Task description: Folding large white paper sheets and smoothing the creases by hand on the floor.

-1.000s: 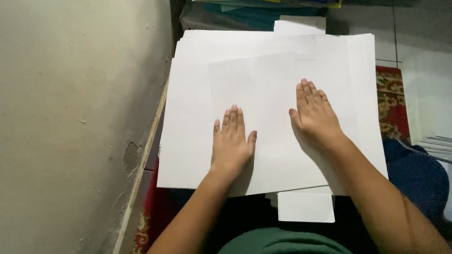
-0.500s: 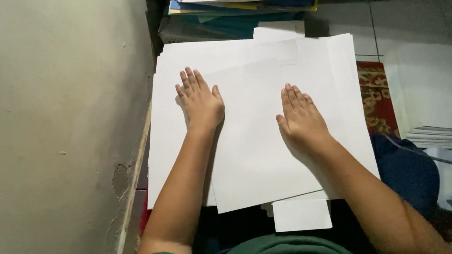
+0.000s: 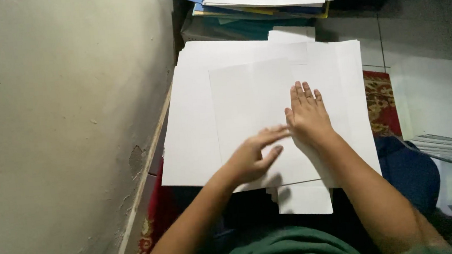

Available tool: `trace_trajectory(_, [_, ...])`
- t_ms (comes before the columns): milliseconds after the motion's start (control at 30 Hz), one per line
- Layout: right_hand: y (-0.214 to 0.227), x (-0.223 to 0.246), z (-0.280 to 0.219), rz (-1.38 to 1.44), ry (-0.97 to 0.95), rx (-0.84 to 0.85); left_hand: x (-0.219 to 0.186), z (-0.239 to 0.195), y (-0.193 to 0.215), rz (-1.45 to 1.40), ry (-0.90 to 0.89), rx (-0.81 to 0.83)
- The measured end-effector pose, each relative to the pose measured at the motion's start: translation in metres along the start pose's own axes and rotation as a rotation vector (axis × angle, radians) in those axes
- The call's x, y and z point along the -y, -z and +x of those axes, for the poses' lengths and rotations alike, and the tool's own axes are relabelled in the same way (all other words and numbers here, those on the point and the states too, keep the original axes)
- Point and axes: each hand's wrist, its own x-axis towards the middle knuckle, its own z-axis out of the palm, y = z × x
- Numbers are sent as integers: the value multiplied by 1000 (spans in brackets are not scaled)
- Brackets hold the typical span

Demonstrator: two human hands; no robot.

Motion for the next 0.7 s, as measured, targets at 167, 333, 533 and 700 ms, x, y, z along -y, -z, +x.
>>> trace_trajectory(167, [-3,2,4,-101,-4,9,103,50,72,918,420,-133])
trace_trajectory(333, [-28,40,33,-192,-146,20,93,62,78,953,463,-199])
trace_trajectory(533, [-65,84,110,-22,295,-204,114,60,77,1040,401,-208])
trace_trajectory(700, [-12,81,114,58,107,-96,96,64,81,969,507,-161])
